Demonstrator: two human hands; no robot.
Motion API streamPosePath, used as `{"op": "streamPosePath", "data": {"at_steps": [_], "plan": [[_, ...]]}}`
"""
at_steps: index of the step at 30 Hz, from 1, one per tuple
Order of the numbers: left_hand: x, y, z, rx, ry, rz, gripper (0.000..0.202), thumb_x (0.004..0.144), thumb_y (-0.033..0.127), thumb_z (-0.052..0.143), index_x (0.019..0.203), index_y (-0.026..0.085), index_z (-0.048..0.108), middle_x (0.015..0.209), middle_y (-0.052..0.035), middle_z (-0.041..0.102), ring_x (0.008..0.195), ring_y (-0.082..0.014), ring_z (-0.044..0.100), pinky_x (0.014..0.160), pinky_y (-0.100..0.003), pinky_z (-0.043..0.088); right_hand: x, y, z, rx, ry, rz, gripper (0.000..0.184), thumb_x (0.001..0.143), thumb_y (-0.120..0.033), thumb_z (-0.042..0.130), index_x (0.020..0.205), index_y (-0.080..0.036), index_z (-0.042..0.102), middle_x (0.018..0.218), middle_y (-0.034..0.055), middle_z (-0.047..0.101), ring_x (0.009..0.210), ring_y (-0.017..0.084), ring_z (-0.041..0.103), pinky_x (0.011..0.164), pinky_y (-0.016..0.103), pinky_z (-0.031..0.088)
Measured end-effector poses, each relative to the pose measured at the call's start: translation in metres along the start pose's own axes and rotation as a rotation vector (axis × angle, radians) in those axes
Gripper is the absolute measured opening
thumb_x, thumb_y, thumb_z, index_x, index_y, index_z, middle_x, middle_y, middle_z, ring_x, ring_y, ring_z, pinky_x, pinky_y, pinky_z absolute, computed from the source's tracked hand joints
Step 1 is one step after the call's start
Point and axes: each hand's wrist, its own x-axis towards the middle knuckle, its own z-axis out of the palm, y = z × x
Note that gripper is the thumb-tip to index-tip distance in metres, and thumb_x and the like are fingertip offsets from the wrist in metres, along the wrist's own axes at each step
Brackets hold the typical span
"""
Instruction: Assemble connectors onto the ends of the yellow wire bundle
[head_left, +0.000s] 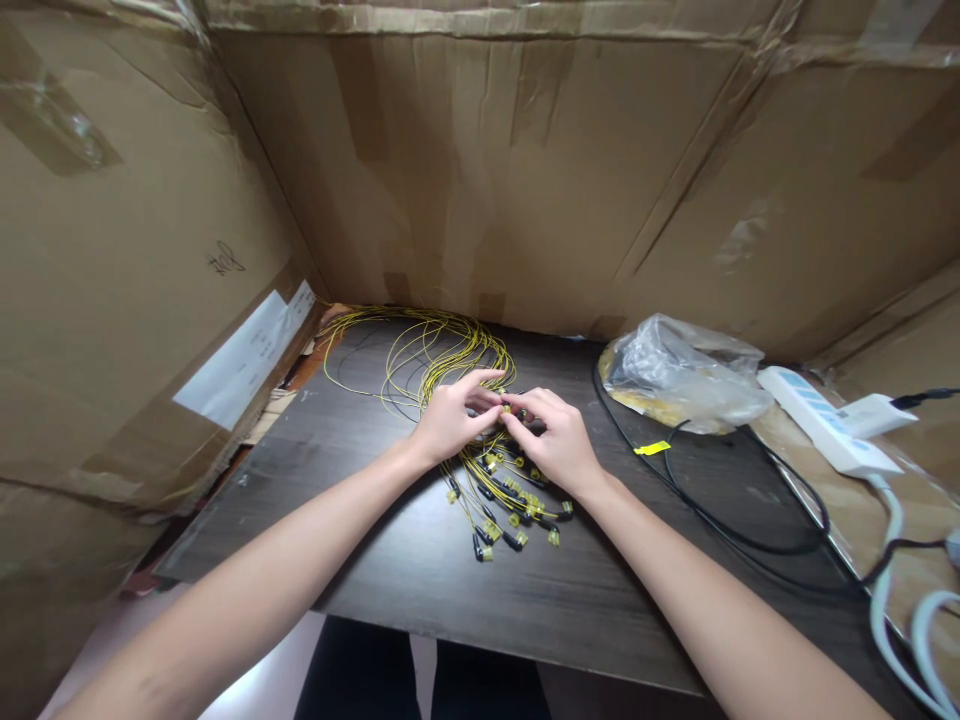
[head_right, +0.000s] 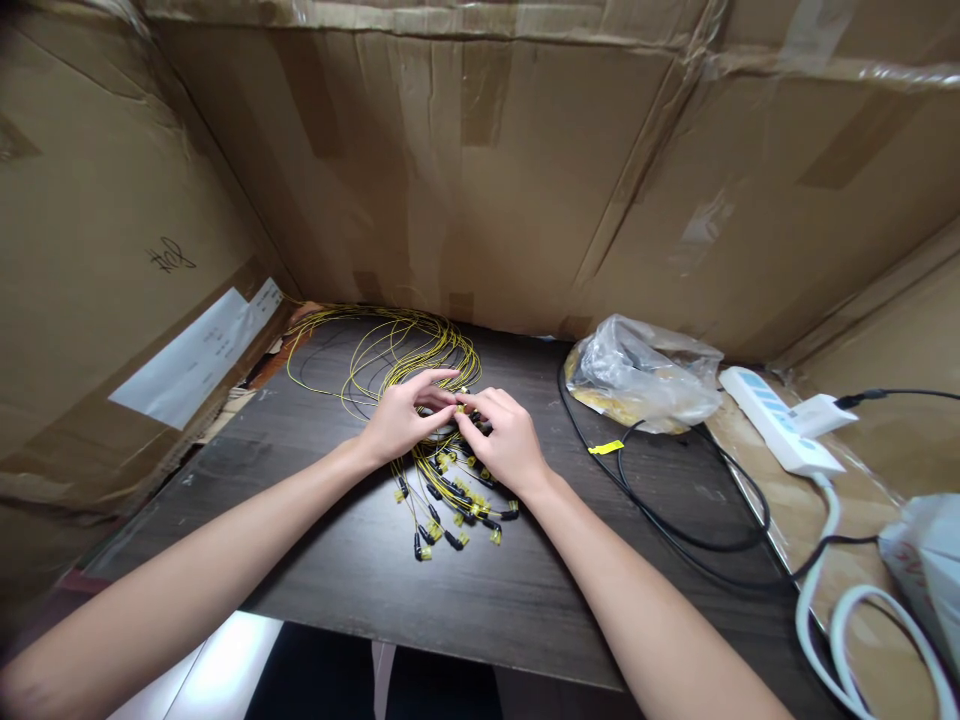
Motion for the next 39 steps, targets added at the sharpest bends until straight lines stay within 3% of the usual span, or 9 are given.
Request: {"op": "streamPosePath", "data": {"at_steps": [9,21,28,34,39], "plan": [[0.0006,0.0028,0.0000,0.251,-0.019,0.076,0.028,0.084,0.013,0.061,0.111,0.015,0.069,0.102,-0.0066,0.077,0.084,-0.0167,0.073,0.077,-0.028,0.060,-0.0004,0.0003,0.0006,-0.001,0.032,0.041,0.020,0.090,-0.021,0.063,0.106,-0.020,0.076,0.083,0.0060,0.072,0.074,0.020,0.062,0.069,0.034,0.051],[-0.0015,0.0029,0.0015,0.162,-0.041,0.076,0.035,0.087,0.014,0.059,0.120,0.017,0.067,0.107,-0.0059,0.077,0.091,-0.0172,0.075,0.084,-0.029,0.061,-0.0012,0.0009,0.0020,0.012,0.003,0.056,0.019,0.089,-0.022,0.063,0.103,-0.020,0.076,0.080,0.0053,0.070,0.070,0.019,0.061,0.065,0.033,0.049],[0.0004,0.0030,-0.0003,0.182,-0.032,0.064,0.035,0.087,0.016,0.062,0.121,0.017,0.066,0.099,-0.0049,0.077,0.079,-0.0153,0.073,0.076,-0.027,0.061,-0.0009,0.0001,0.0036,0.035,0.010,0.074,0.021,0.092,-0.025,0.060,0.109,-0.020,0.071,0.086,0.0051,0.068,0.069,0.018,0.059,0.062,0.032,0.047],[-0.0003,0.0043,0.0001,0.227,-0.014,0.080,0.020,0.087,0.017,0.064,0.105,0.017,0.073,0.096,-0.0038,0.078,0.079,-0.0144,0.072,0.073,-0.024,0.059,0.0006,-0.0004,0.0015,0.033,0.058,0.128,0.009,0.089,-0.023,0.061,0.093,-0.019,0.069,0.085,0.0047,0.066,0.069,0.017,0.058,0.062,0.030,0.046],[0.0003,0.0041,-0.0006,0.246,0.001,0.071,0.017,0.089,0.025,0.065,0.101,0.018,0.075,0.095,-0.0034,0.078,0.076,-0.0140,0.071,0.068,-0.023,0.057,0.0008,0.0000,0.0016,0.038,0.055,0.145,0.009,0.089,-0.024,0.061,0.091,-0.020,0.069,0.081,0.0039,0.066,0.065,0.016,0.056,0.061,0.030,0.045]]}}
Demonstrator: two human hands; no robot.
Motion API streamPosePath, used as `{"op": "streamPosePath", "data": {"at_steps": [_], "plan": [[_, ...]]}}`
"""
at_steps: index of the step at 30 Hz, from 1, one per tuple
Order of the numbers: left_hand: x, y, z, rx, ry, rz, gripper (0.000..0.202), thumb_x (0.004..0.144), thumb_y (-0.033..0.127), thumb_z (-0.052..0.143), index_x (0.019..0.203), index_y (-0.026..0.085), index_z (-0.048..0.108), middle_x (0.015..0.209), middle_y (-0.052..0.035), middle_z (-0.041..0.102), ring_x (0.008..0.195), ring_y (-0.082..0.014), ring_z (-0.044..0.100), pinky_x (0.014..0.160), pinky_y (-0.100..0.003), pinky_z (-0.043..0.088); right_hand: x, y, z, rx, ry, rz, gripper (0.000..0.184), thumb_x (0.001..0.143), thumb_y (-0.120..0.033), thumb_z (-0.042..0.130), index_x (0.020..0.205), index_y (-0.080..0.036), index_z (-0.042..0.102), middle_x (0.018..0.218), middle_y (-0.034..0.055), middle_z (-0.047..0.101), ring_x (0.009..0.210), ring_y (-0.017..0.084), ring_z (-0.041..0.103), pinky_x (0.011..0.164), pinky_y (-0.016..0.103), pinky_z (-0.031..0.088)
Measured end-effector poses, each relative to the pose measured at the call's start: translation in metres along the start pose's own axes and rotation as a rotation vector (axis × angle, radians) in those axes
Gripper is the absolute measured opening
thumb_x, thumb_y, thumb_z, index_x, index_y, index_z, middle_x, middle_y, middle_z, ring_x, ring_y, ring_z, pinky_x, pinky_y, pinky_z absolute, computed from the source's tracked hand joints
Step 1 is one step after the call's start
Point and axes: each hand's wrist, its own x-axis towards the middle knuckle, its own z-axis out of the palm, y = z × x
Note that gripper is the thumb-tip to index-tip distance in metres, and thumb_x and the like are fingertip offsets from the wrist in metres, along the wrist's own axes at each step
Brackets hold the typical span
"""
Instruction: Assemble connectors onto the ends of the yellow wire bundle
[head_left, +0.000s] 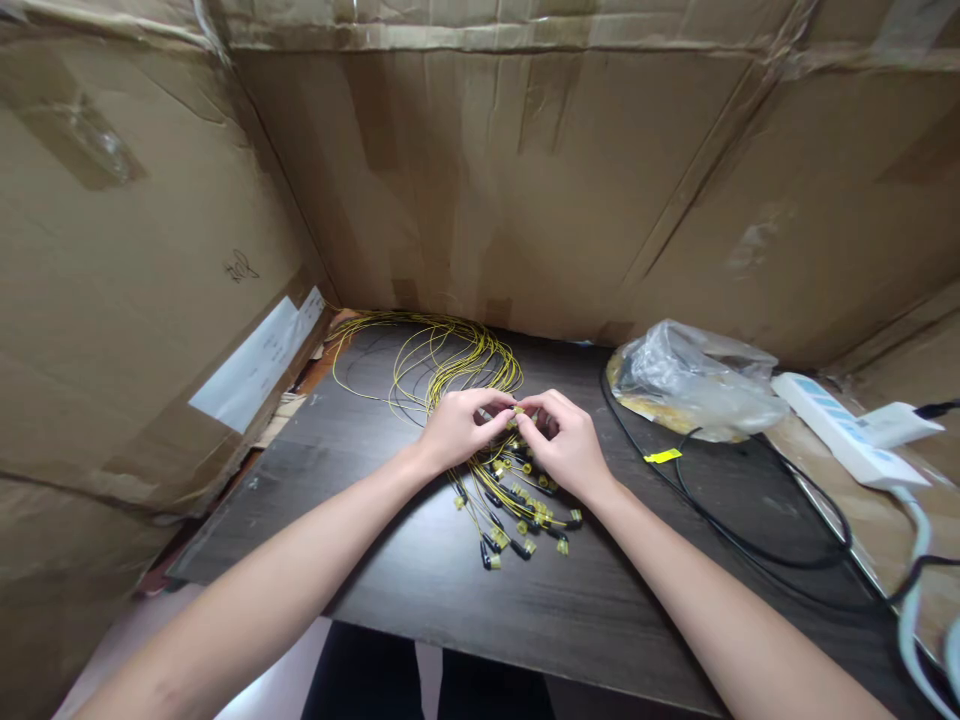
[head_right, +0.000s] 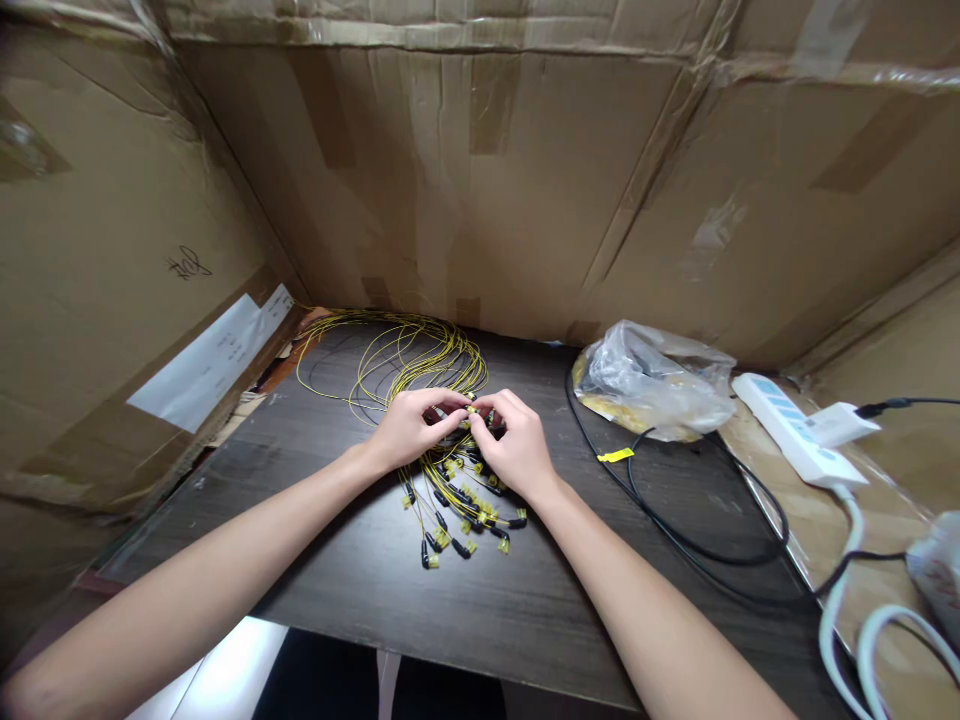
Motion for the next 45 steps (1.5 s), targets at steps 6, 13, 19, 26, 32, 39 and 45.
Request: {"op": "streamPosePath", "data": {"at_steps": [6,13,19,26,32,39,45], "plan": [[-0.0003,0.0001,0.0001,-0.019,-0.019,-0.001,0.015,0.088,0.022,0.064,0.098,0.018,0.075,0.091,-0.0030,0.077,0.077,-0.0140,0.071,0.067,-0.022,0.057,0.0005,-0.0004,-0.0004,0.017,-0.025,-0.003,0.019,0.094,-0.031,0.056,0.085,-0.020,0.069,0.076,0.0036,0.065,0.063,0.016,0.055,0.059,0.030,0.043],[-0.0010,0.0010,0.0016,-0.033,-0.039,0.041,0.014,0.087,0.020,0.063,0.096,0.017,0.073,0.088,-0.0031,0.075,0.074,-0.0123,0.068,0.063,-0.019,0.055,0.0018,0.0017,-0.0004,-0.023,-0.050,-0.019,0.043,0.100,-0.038,0.045,0.061,-0.022,0.048,0.060,0.0006,0.051,0.060,0.016,0.049,0.060,0.030,0.037],[-0.0016,0.0016,0.0017,-0.032,-0.044,0.011,0.012,0.084,0.018,0.064,0.093,0.016,0.072,0.082,-0.0018,0.073,0.068,-0.0109,0.066,0.061,-0.019,0.053,0.0021,0.0013,-0.0008,0.003,-0.081,-0.006,0.039,0.101,-0.035,0.043,0.065,-0.021,0.051,0.063,0.0010,0.053,0.063,0.017,0.050,0.062,0.030,0.038],[-0.0021,0.0003,0.0020,-0.019,-0.045,0.004,0.012,0.085,0.018,0.064,0.094,0.016,0.072,0.083,-0.0018,0.074,0.069,-0.0112,0.066,0.061,-0.019,0.052,0.0015,0.0014,-0.0001,0.051,-0.069,0.007,0.018,0.094,-0.028,0.055,0.081,-0.019,0.062,0.076,0.0027,0.061,0.065,0.016,0.053,0.062,0.029,0.040],[-0.0020,-0.0008,0.0028,-0.034,-0.039,0.035,0.013,0.084,0.017,0.064,0.094,0.016,0.072,0.083,-0.0013,0.074,0.068,-0.0099,0.066,0.061,-0.017,0.052,0.0018,0.0051,0.0015,-0.005,-0.081,-0.022,0.033,0.098,-0.031,0.048,0.067,-0.020,0.052,0.064,0.0009,0.054,0.065,0.016,0.050,0.063,0.029,0.037],[-0.0028,-0.0009,0.0034,-0.016,-0.034,0.031,0.014,0.081,0.015,0.065,0.093,0.015,0.072,0.082,-0.0015,0.074,0.067,-0.0101,0.066,0.061,-0.018,0.052,0.0018,0.0068,0.0023,-0.031,-0.097,-0.031,0.038,0.100,-0.031,0.046,0.063,-0.021,0.045,0.060,0.0001,0.050,0.064,0.016,0.048,0.063,0.029,0.035],[-0.0022,-0.0012,0.0043,-0.015,-0.027,0.022,0.014,0.080,0.015,0.065,0.092,0.016,0.072,0.080,-0.0008,0.073,0.066,-0.0101,0.065,0.060,-0.018,0.051,0.0018,0.0059,0.0017,-0.012,-0.096,-0.026,0.035,0.099,-0.032,0.048,0.066,-0.021,0.051,0.064,0.0010,0.054,0.066,0.017,0.051,0.065,0.029,0.037]]}}
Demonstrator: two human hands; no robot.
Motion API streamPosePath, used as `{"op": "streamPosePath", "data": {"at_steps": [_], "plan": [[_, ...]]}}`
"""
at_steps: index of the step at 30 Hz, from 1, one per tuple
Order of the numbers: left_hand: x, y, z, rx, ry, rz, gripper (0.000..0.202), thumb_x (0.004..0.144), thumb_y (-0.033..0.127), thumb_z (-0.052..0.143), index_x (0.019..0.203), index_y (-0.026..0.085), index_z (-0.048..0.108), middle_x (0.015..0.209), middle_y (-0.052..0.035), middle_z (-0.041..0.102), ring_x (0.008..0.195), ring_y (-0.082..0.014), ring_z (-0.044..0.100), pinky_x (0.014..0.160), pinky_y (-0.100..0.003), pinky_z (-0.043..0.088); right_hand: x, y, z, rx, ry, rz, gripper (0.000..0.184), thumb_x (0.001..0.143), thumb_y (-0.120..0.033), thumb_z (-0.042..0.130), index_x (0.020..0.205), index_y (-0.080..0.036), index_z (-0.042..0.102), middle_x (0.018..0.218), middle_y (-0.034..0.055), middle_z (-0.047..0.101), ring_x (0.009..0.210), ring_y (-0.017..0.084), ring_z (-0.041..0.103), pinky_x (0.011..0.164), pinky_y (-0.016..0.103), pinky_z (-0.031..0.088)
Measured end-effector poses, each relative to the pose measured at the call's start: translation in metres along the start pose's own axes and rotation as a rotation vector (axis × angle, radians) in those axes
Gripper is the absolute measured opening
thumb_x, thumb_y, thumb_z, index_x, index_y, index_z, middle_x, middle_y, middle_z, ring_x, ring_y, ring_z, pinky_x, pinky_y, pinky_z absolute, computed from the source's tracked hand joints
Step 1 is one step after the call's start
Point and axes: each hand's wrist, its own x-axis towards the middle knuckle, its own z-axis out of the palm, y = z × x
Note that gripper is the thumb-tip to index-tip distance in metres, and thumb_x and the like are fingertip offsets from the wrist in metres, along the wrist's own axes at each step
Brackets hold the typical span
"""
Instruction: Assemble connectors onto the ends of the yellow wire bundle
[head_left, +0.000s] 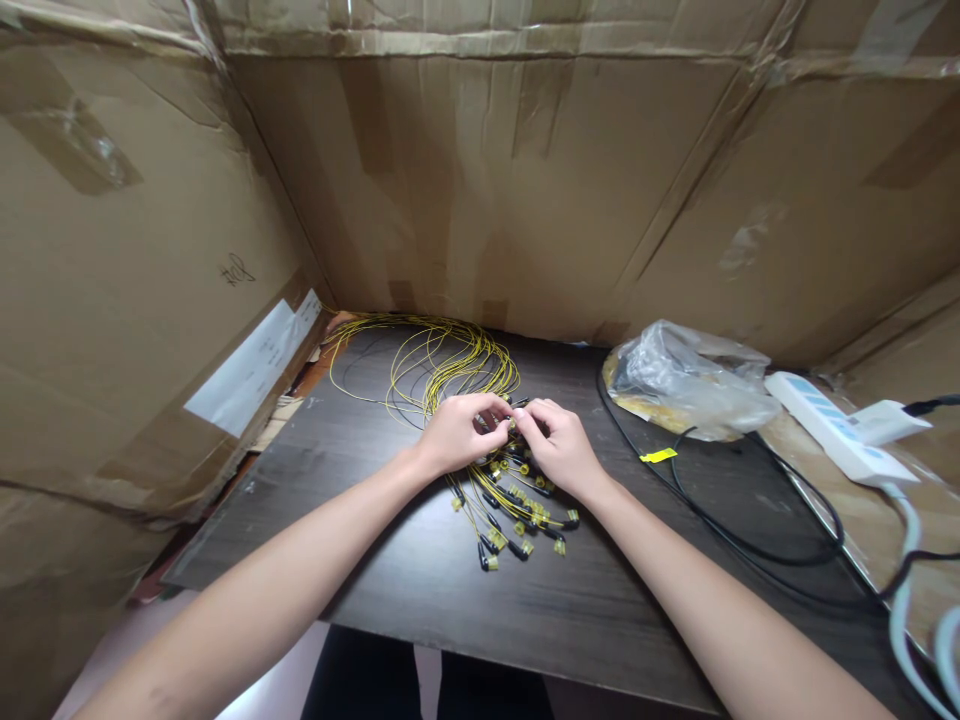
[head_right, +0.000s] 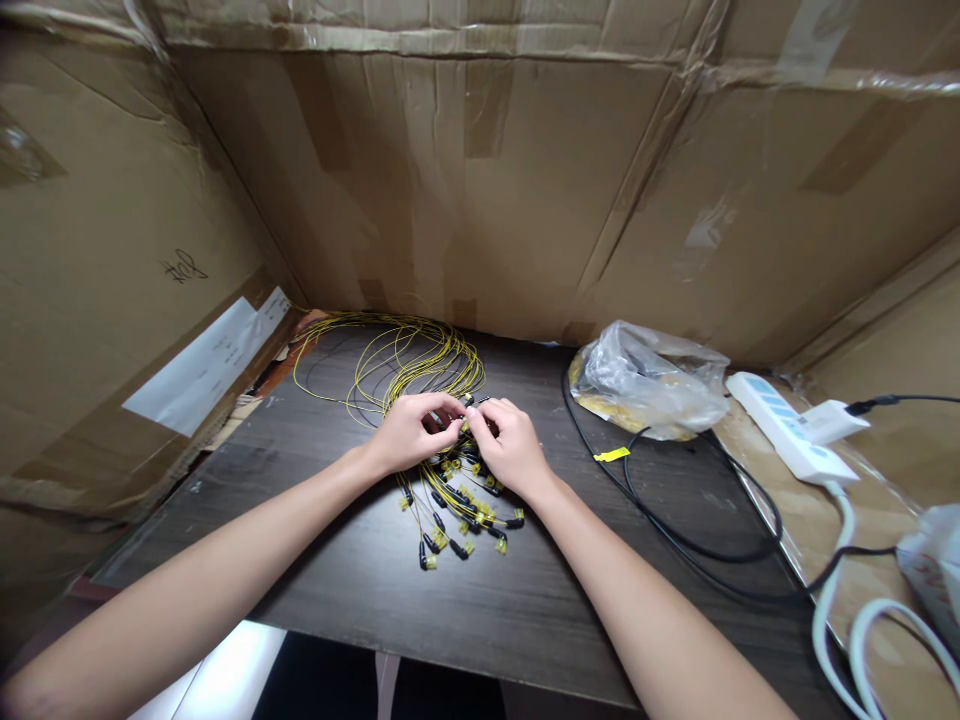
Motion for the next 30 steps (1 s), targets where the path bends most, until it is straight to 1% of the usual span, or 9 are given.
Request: {"op": "streamPosePath", "data": {"at_steps": [7,13,17,21,24,28,30], "plan": [[-0.0007,0.0000,-0.0007,-0.002,0.001,0.000,0.015,0.079,0.015,0.065,0.092,0.016,0.074,0.078,-0.0002,0.073,0.064,-0.0100,0.065,0.061,-0.018,0.052,0.0006,-0.0015,-0.0017,0.014,-0.011,0.017,0.036,0.098,-0.033,0.048,0.065,-0.021,0.052,0.063,0.0013,0.054,0.065,0.017,0.051,0.064,0.030,0.037],[-0.0004,0.0005,-0.0013,0.004,0.001,-0.010,0.014,0.079,0.016,0.066,0.091,0.017,0.074,0.078,0.0001,0.074,0.065,-0.0098,0.066,0.061,-0.018,0.052,-0.0002,-0.0031,-0.0022,0.051,-0.015,0.035,0.025,0.094,-0.029,0.051,0.073,-0.020,0.061,0.070,0.0028,0.061,0.069,0.017,0.055,0.065,0.030,0.040],[0.0000,0.0009,-0.0030,-0.018,-0.015,-0.022,0.013,0.081,0.018,0.067,0.092,0.017,0.074,0.078,-0.0001,0.074,0.065,-0.0098,0.066,0.061,-0.018,0.052,-0.0006,-0.0031,-0.0013,0.063,-0.001,0.053,0.021,0.092,-0.028,0.054,0.074,-0.019,0.062,0.071,0.0022,0.060,0.066,0.016,0.053,0.063,0.029,0.040],[0.0013,0.0016,-0.0047,-0.035,-0.020,-0.028,0.012,0.084,0.023,0.069,0.092,0.016,0.075,0.076,-0.0003,0.074,0.063,-0.0098,0.066,0.061,-0.018,0.053,-0.0002,-0.0029,-0.0015,0.076,0.011,0.064,0.020,0.092,-0.028,0.054,0.076,-0.019,0.062,0.072,0.0019,0.059,0.065,0.016,0.052,0.062,0.029,0.039],[0.0018,0.0018,-0.0048,-0.033,-0.017,-0.011,0.013,0.085,0.025,0.069,0.092,0.016,0.076,0.078,-0.0011,0.075,0.064,-0.0102,0.067,0.062,-0.018,0.053,0.0002,-0.0028,-0.0022,0.068,0.007,0.047,0.024,0.094,-0.029,0.053,0.073,-0.020,0.061,0.070,0.0020,0.060,0.065,0.016,0.053,0.063,0.029,0.039],[0.0017,0.0019,-0.0041,-0.055,-0.015,0.007,0.015,0.086,0.025,0.068,0.094,0.016,0.077,0.080,-0.0025,0.076,0.065,-0.0107,0.067,0.061,-0.019,0.052,0.0006,-0.0025,-0.0031,0.040,-0.012,0.025,0.038,0.097,-0.032,0.048,0.061,-0.021,0.053,0.059,0.0007,0.054,0.063,0.017,0.049,0.063,0.030,0.037],[0.0016,0.0021,-0.0040,-0.072,-0.010,-0.002,0.015,0.086,0.025,0.068,0.094,0.016,0.078,0.080,-0.0026,0.076,0.065,-0.0108,0.067,0.061,-0.019,0.052,0.0007,-0.0026,-0.0034,0.042,-0.023,0.021,0.041,0.099,-0.032,0.046,0.059,-0.021,0.052,0.057,0.0006,0.053,0.062,0.017,0.049,0.063,0.030,0.037]]}}
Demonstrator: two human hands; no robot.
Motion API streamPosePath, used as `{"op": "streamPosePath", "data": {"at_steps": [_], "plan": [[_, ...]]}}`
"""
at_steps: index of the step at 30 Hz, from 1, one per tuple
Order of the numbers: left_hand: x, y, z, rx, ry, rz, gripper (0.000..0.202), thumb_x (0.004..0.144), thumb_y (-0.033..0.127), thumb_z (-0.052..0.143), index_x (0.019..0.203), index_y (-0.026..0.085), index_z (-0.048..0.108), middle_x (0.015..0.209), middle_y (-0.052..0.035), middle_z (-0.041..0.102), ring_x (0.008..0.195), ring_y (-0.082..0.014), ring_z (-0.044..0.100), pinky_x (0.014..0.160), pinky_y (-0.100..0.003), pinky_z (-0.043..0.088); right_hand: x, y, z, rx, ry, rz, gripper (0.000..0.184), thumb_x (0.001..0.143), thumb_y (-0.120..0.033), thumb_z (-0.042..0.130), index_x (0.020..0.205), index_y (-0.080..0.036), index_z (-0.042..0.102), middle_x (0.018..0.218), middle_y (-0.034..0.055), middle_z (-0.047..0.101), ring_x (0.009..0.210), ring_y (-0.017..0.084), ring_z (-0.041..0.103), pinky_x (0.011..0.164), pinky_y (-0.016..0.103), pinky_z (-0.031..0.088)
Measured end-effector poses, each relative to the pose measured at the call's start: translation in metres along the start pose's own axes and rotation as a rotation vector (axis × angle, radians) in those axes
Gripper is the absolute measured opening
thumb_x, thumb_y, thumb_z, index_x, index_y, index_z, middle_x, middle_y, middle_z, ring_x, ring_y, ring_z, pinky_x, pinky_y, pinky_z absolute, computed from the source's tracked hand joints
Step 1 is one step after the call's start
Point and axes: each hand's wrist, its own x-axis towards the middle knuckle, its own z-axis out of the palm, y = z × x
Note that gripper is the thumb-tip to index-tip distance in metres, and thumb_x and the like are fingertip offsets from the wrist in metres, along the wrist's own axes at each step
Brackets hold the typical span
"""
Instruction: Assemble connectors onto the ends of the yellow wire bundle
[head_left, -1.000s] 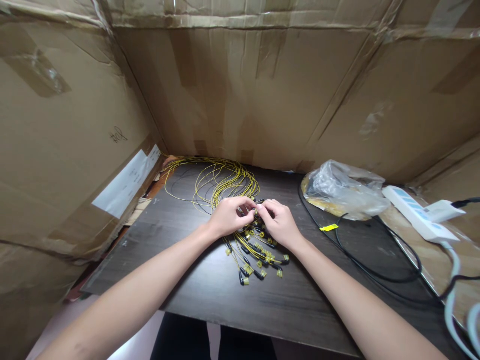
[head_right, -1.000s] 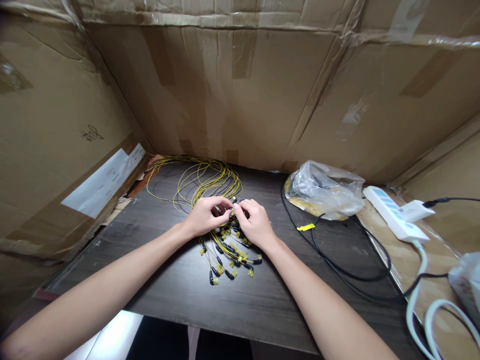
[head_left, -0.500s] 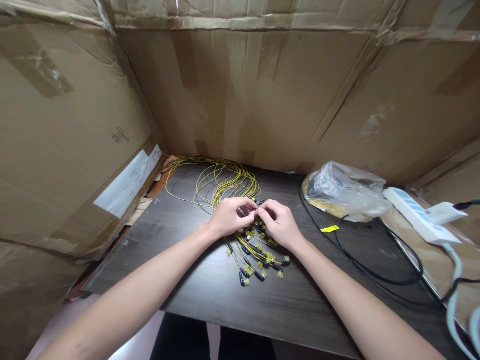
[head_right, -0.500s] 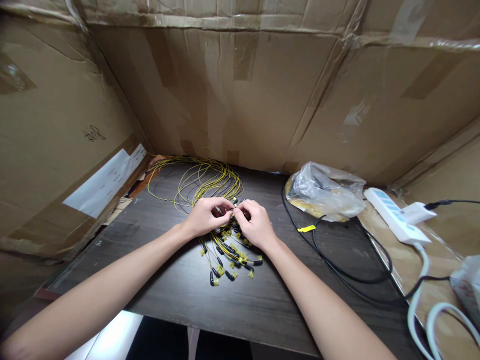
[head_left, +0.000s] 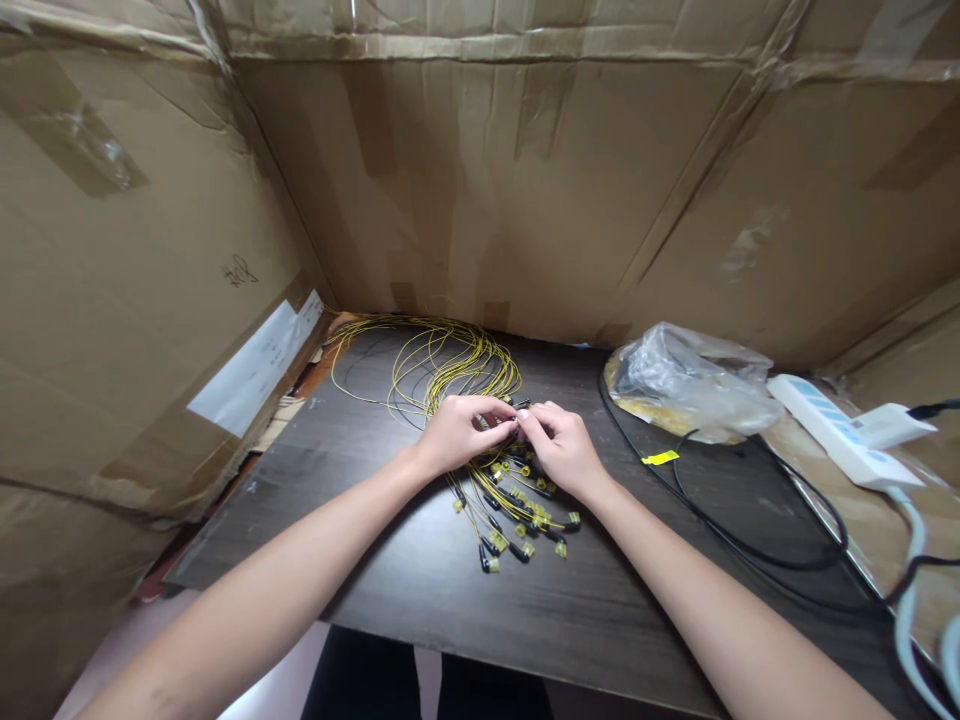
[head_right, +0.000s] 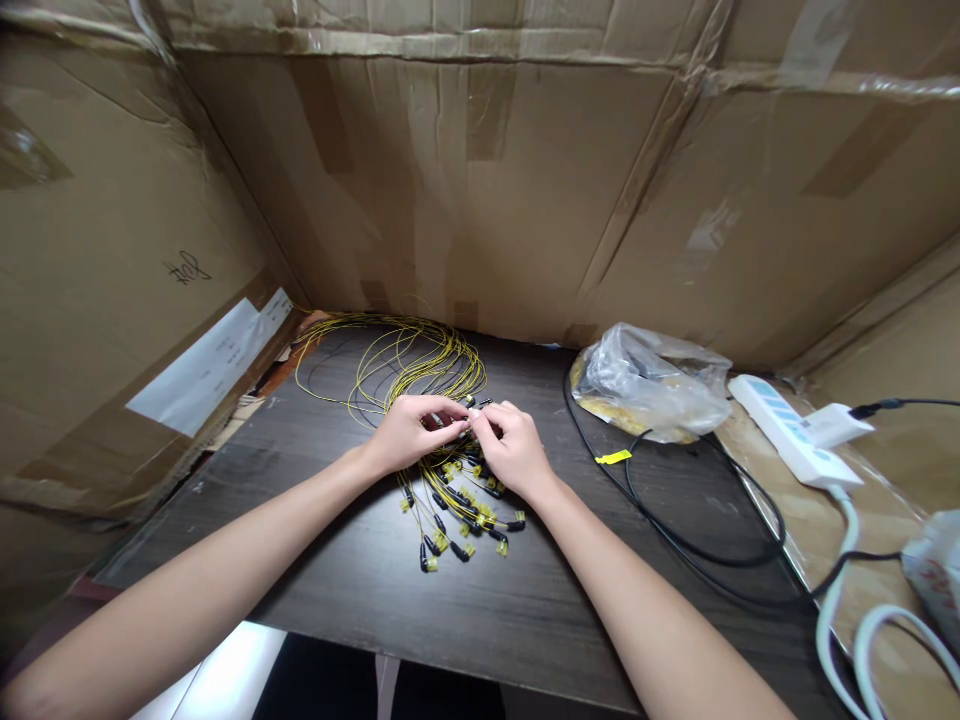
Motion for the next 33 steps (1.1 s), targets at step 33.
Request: {"op": "streamPosePath", "data": {"at_steps": [33], "plan": [[0.0000,-0.0025,0.0000,0.025,-0.028,-0.005,0.016,0.086,0.025,0.069,0.096,0.017,0.077,0.081,-0.0029,0.076,0.064,-0.0106,0.065,0.063,-0.021,0.053,-0.0001,-0.0013,0.0002,0.064,0.033,0.046,0.027,0.094,-0.031,0.049,0.069,-0.021,0.054,0.067,0.0010,0.056,0.062,0.015,0.050,0.059,0.028,0.038]]}}
